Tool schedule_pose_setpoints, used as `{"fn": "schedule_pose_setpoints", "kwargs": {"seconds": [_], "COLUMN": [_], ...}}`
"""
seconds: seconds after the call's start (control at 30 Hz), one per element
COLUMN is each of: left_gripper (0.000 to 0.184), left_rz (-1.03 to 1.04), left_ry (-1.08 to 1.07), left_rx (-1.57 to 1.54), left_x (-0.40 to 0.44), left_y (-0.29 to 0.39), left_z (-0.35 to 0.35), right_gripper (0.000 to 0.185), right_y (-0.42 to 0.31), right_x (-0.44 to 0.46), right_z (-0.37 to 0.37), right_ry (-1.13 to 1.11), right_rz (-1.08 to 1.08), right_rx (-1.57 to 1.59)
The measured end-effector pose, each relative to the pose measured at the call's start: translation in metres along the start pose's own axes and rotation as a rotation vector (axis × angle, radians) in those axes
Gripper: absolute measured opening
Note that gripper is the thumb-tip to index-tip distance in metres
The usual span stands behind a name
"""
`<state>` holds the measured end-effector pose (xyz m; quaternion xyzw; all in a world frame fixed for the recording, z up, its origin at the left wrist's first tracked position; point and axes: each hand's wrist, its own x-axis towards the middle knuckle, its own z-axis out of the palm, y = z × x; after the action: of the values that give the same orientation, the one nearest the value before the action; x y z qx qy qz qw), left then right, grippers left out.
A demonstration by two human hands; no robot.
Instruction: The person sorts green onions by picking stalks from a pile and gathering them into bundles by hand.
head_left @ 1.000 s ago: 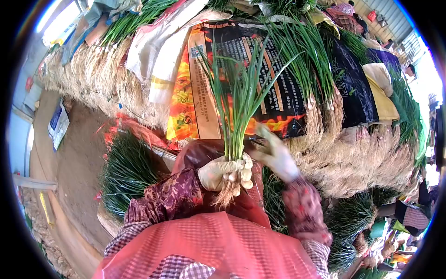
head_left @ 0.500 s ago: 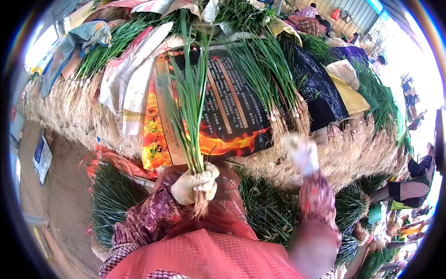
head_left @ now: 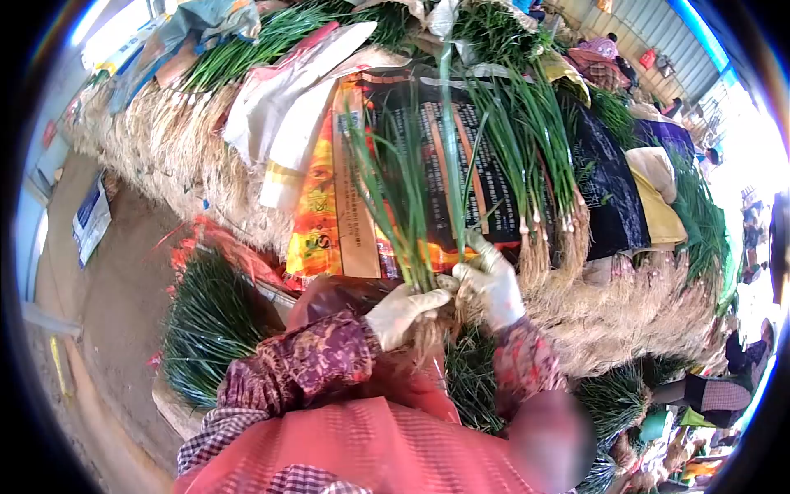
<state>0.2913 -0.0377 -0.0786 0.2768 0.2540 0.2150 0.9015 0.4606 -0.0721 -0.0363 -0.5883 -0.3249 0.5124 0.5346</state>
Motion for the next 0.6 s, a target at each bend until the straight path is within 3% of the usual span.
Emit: {"fn": "schedule_pose_setpoints", "kwargs": {"seconds": [0.17,0.27,0.3,0.37,0.43,0.47,0.5,0.53,0.57,0.6], "left_gripper": [0.014,0.015,0.016,0.018,0.02,0.025,0.014,0.013,0.013,0.013], "left_rz": [0.04,0.035,0.034,0.009,-0.018,0.06,0.068,0.095,0.176,0.268], "left_ry": [0.058,0.055,0.051,0.024,-0.001,-0.12,-0.227,-0.331,-0.371,-0.391], "left_rx": [0.103,0.112,0.129,0.119,0.015,-0.029,-0.107,-0.175,-0.17,-0.125], "left_x": [-0.002,-0.008,-0.011,-0.015,-0.016,-0.011,-0.012,-0.005,0.003,0.004], "left_y": [-0.009,-0.009,-0.008,-0.008,-0.011,-0.027,-0.032,-0.037,-0.039,-0.039], "left_z": [-0.01,-0.018,-0.021,-0.022,-0.022,-0.031,-0.027,-0.027,-0.032,-0.036], "right_gripper": [0.021,0.018,0.017,0.02,0.024,0.022,0.018,0.01,0.01,0.011], "right_y": [0.04,0.038,0.031,0.043,0.06,0.053,0.029,0.036,0.022,0.031], "right_x": [0.005,0.007,0.006,0.013,0.008,0.001,0.0,-0.002,-0.003,0.005], "right_z": [0.007,0.005,0.001,-0.018,-0.007,0.004,0.015,0.014,0.03,0.027], "right_ry": [-0.036,0.036,0.033,-0.191,-0.121,-0.08,-0.296,-0.296,-0.26,-0.252], "right_rz": [0.134,-0.18,-0.079,-0.006,-0.148,-0.214,0.091,0.031,-0.061,-0.328], "right_rx": [0.005,-0.445,-0.344,-0.094,-0.192,-0.406,-0.176,-0.05,-0.226,-0.486]}}
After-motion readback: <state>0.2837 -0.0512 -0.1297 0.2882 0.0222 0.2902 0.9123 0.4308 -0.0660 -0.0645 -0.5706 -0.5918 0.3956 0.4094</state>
